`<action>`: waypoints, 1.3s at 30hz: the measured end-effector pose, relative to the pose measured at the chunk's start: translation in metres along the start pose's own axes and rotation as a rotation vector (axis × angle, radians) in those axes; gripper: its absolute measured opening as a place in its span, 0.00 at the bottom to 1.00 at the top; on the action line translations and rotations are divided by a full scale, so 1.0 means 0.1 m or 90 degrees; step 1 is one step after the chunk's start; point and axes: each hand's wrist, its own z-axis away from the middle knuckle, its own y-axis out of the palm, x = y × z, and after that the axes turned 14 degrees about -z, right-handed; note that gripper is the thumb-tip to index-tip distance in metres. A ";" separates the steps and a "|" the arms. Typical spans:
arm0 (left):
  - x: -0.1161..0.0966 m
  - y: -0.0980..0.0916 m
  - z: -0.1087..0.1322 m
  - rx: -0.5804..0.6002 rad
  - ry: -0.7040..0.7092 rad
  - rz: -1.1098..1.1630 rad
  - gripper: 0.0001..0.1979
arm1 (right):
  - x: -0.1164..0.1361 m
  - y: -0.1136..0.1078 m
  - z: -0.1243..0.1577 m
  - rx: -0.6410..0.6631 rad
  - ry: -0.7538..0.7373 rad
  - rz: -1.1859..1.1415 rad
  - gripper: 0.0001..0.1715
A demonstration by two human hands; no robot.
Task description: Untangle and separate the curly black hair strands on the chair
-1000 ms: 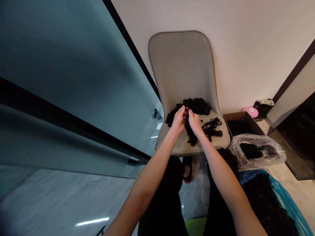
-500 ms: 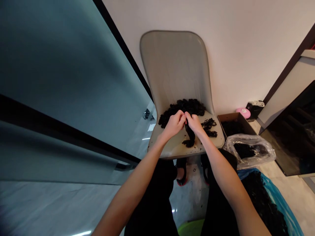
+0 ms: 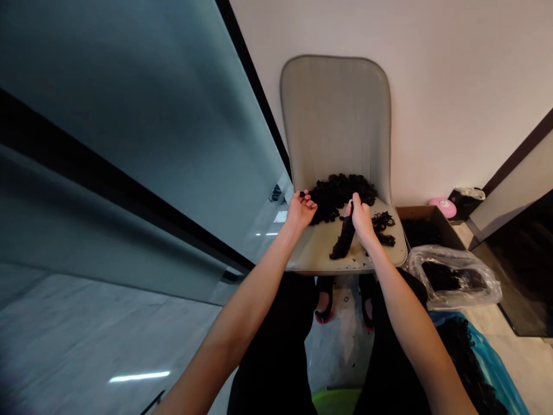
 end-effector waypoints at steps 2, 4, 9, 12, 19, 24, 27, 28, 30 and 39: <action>-0.01 -0.12 -0.07 -0.026 0.014 -0.014 0.06 | -0.05 -0.03 -0.03 -0.003 0.010 0.003 0.40; 0.02 -0.22 -0.14 -0.035 0.028 -0.063 0.04 | -0.09 -0.03 -0.04 0.003 0.022 0.000 0.41; 0.17 -0.50 -0.31 -0.148 0.140 -0.480 0.05 | -0.10 -0.03 -0.04 0.044 0.051 0.065 0.41; 0.26 -0.62 -0.39 -0.151 0.281 -0.773 0.06 | -0.08 -0.02 -0.04 0.067 0.075 0.124 0.39; 0.32 -0.45 -0.38 -0.079 0.444 -1.009 0.10 | -0.11 -0.01 -0.06 0.081 0.110 0.200 0.35; 0.29 -0.28 -0.34 -0.049 0.480 -1.088 0.11 | -0.20 -0.09 -0.07 0.024 0.095 0.190 0.34; 0.28 -0.21 -0.28 -0.040 0.482 -1.039 0.08 | -0.21 -0.16 -0.08 -0.010 0.043 0.195 0.34; 0.28 -0.18 -0.24 -0.039 0.486 -0.989 0.07 | -0.21 -0.18 -0.09 -0.020 0.023 0.200 0.34; 0.29 -0.09 -0.13 0.008 0.455 -0.851 0.09 | -0.20 -0.20 -0.12 -0.039 -0.012 0.210 0.33; 0.28 0.27 0.51 0.380 0.331 -0.615 0.23 | -0.21 -0.13 -0.19 -0.075 -0.110 0.172 0.32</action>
